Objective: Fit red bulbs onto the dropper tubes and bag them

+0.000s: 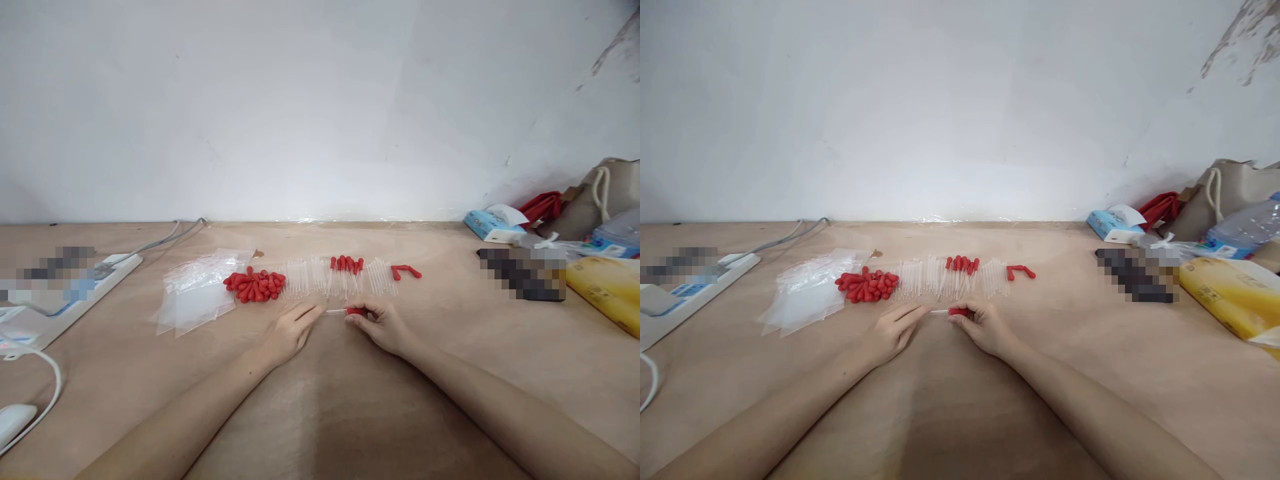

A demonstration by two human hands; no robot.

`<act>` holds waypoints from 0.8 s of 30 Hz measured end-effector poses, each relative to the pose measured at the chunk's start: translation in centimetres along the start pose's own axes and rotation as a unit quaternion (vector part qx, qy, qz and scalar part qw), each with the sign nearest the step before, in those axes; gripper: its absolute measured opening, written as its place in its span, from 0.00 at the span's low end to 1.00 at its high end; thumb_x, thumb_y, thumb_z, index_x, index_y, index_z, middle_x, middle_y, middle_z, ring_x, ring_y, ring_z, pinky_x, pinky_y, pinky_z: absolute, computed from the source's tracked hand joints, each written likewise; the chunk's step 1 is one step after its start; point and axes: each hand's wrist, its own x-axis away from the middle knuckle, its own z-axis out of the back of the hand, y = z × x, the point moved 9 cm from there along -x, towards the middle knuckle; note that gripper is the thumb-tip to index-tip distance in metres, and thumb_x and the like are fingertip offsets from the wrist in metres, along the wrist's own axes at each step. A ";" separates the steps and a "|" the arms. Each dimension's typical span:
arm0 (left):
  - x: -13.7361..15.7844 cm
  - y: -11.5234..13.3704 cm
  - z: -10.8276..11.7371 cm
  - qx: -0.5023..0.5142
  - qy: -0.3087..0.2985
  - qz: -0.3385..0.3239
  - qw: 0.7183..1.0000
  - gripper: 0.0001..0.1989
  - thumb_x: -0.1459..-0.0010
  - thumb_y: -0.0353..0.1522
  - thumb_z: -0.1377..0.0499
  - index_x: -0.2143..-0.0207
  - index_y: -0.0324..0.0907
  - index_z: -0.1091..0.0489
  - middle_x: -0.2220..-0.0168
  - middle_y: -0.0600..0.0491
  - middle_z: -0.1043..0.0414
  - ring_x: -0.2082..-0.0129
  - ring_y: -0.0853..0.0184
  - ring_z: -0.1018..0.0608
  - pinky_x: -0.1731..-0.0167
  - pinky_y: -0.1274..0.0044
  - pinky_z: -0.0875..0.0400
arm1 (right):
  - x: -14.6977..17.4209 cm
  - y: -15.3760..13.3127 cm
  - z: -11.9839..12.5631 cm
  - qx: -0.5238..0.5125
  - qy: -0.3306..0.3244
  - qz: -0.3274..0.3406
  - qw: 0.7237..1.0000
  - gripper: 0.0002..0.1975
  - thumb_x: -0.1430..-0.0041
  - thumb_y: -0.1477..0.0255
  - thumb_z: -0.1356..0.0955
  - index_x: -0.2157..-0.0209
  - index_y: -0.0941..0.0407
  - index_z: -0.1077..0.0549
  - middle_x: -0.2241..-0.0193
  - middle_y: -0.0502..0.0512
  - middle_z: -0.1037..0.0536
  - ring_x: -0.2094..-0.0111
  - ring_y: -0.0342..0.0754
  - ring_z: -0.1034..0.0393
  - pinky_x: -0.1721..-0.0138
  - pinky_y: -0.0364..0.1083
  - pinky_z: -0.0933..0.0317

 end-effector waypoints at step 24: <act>0.1 1.8 -0.3 -0.021 -0.010 -0.034 0.999 0.20 0.47 0.20 0.55 0.55 0.38 0.33 0.64 0.48 0.28 0.66 0.67 0.25 0.67 0.77 0.28 | 1.1 -2.3 -1.5 0.176 -0.082 0.172 0.966 0.09 0.42 0.71 0.39 0.63 0.55 0.30 0.71 0.56 0.28 0.69 0.46 0.35 0.69 0.44 0.40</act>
